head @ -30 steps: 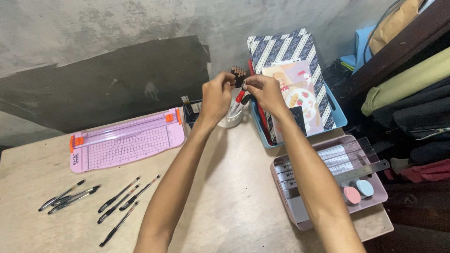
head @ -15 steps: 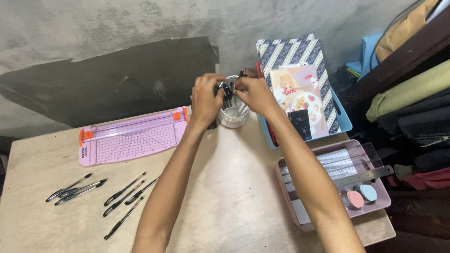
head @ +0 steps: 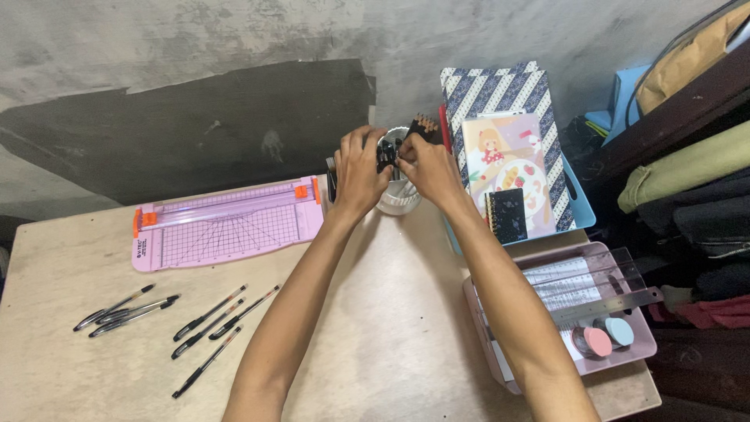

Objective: The person wipes various eyebrow pencils with a cloth by hand and places them into a white container on the desk.

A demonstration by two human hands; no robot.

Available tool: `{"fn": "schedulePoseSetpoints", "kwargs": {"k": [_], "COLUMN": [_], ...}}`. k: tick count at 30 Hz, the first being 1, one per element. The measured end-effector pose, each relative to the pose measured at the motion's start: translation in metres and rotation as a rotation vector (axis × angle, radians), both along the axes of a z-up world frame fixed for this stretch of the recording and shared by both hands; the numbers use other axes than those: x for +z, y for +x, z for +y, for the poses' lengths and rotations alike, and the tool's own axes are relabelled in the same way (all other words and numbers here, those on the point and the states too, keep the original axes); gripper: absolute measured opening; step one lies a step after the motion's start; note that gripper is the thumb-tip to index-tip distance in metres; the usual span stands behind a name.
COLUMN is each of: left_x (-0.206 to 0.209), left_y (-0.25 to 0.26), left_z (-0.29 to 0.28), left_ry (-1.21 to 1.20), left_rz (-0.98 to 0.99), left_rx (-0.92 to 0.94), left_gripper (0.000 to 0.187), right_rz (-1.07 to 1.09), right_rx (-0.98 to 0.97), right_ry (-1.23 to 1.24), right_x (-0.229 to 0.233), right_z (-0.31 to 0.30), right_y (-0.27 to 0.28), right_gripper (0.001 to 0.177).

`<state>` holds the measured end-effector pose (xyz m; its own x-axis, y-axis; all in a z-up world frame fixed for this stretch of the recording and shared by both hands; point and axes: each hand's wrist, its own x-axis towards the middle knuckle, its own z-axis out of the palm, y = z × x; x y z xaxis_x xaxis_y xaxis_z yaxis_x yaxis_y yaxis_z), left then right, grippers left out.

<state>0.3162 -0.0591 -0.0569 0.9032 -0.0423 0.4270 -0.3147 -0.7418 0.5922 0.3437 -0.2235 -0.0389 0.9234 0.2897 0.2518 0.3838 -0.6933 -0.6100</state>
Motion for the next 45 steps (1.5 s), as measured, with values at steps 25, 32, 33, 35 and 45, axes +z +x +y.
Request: {"fn": "schedulePoseSetpoints", "kwargs": {"k": [25, 32, 33, 35, 45], "left_x": [0.055, 0.008, -0.005, -0.031, -0.107], "left_y": [-0.174, -0.269, -0.28, -0.299, -0.38], "left_z": [0.168, 0.256, 0.265, 0.276, 0.279], "left_ry": [-0.018, -0.078, -0.078, -0.159, -0.139], "left_rz": [0.012, 0.011, 0.01, 0.11, 0.419], "left_rx": [0.249, 0.41, 0.425, 0.459, 0.565], "left_gripper": [0.028, 0.025, 0.025, 0.021, 0.023], "right_rz": [-0.272, -0.082, -0.063, -0.019, 0.156], "right_rx": [0.365, 0.529, 0.536, 0.551, 0.652], "right_ry": [0.189, 0.045, 0.034, 0.011, -0.232], "right_x": [0.063, 0.017, 0.007, -0.015, -0.104], "right_z": [0.138, 0.211, 0.219, 0.234, 0.275], "right_y": [-0.137, -0.198, -0.203, -0.215, -0.275], "right_gripper": [0.015, 0.014, 0.015, 0.016, 0.018]}}
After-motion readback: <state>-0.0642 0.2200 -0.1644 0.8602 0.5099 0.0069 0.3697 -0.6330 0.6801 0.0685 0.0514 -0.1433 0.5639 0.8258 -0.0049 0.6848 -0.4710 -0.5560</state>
